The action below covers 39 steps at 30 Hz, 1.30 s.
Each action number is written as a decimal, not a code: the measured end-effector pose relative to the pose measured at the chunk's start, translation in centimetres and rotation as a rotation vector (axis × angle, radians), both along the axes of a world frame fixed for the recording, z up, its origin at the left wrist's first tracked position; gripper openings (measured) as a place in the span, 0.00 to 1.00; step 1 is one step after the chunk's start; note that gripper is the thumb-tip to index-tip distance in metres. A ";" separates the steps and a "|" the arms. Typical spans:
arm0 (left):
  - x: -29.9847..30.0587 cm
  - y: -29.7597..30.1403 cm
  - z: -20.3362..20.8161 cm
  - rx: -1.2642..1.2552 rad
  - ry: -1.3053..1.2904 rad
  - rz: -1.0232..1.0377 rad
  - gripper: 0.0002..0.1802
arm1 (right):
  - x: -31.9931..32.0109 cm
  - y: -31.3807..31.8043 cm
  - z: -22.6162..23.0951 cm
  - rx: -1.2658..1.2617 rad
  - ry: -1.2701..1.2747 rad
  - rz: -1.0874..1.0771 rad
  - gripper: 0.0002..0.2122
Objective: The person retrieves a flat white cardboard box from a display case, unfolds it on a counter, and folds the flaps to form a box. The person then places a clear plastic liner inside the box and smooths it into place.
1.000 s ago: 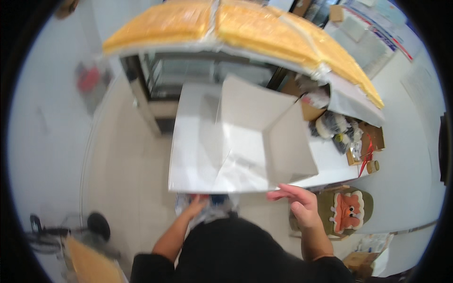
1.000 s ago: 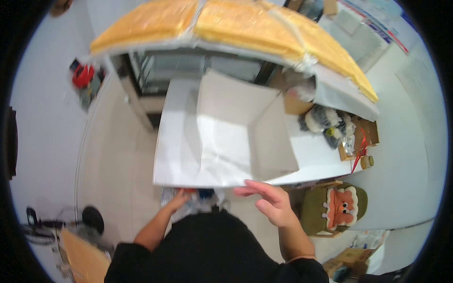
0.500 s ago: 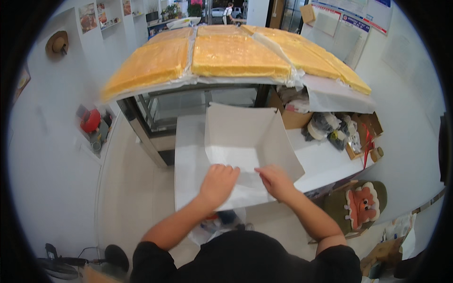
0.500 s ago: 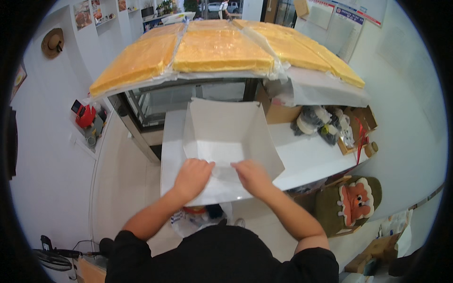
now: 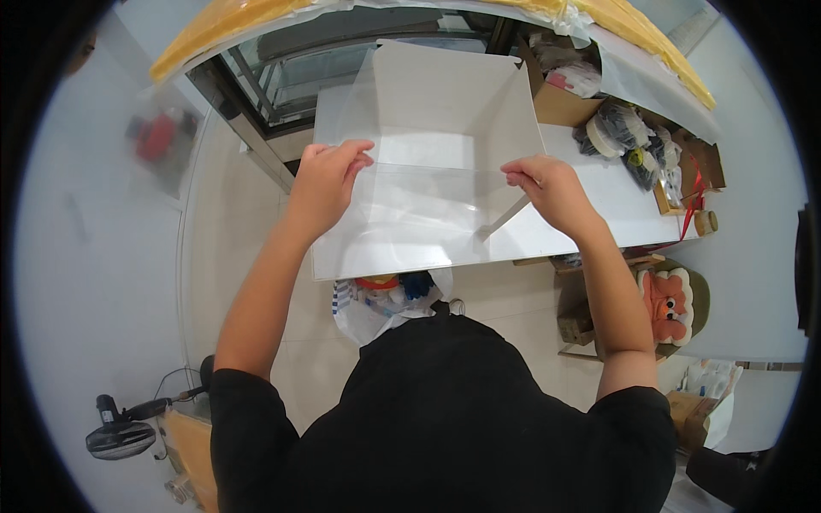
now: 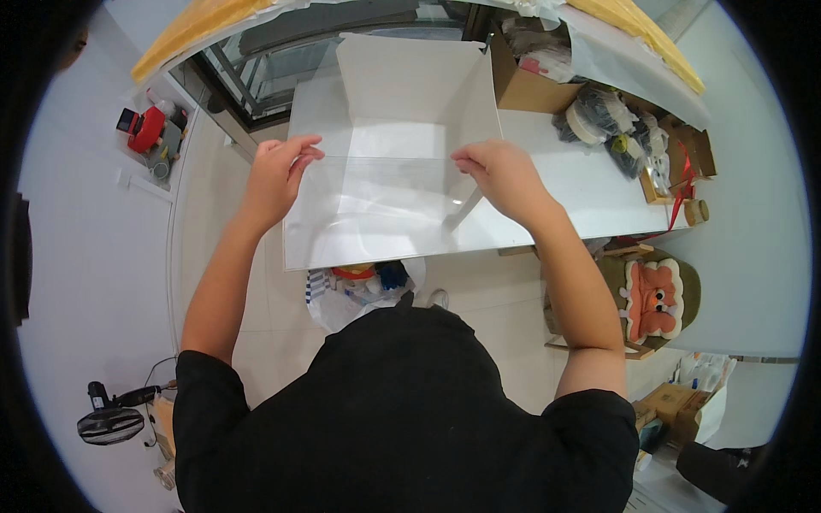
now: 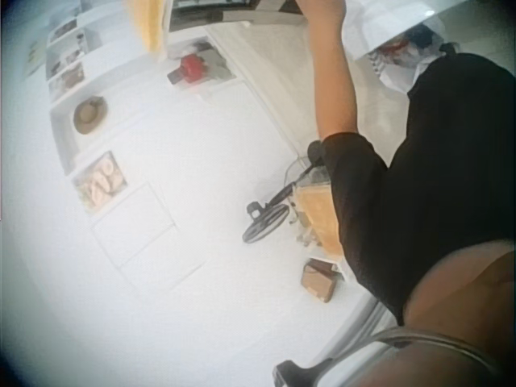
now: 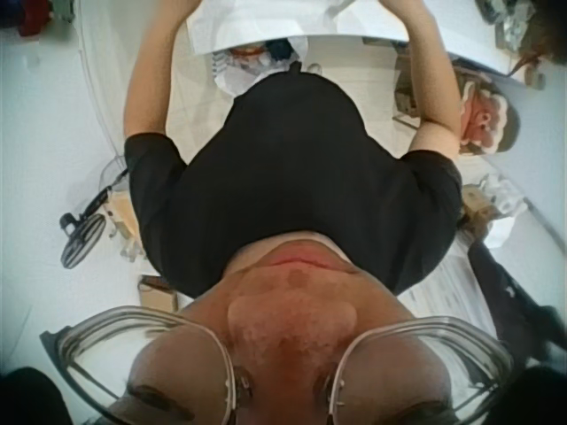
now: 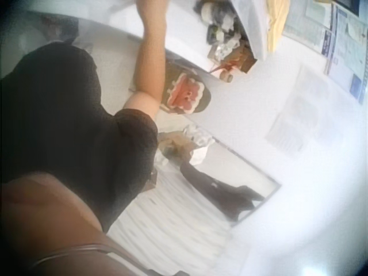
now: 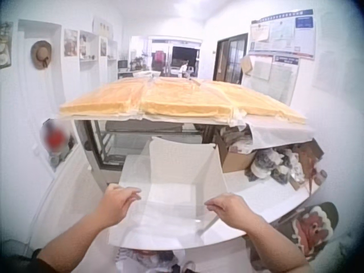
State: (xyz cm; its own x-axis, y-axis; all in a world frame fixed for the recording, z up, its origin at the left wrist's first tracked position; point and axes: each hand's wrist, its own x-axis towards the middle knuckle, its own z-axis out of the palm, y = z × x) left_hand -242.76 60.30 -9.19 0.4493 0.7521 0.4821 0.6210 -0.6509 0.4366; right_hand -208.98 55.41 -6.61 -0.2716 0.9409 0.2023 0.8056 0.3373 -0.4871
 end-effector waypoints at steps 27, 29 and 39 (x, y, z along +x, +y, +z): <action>3.4 -1.9 3.3 0.251 -0.212 -0.038 0.18 | 2.8 -3.0 0.8 0.493 0.362 -0.157 0.24; 3.9 -1.8 3.3 0.242 -0.186 -0.050 0.17 | 3.5 -2.7 0.5 0.464 0.482 -0.186 0.24; 6.8 -1.4 2.3 0.260 -0.055 -0.150 0.15 | 3.9 -3.2 -0.7 0.366 0.549 -0.223 0.25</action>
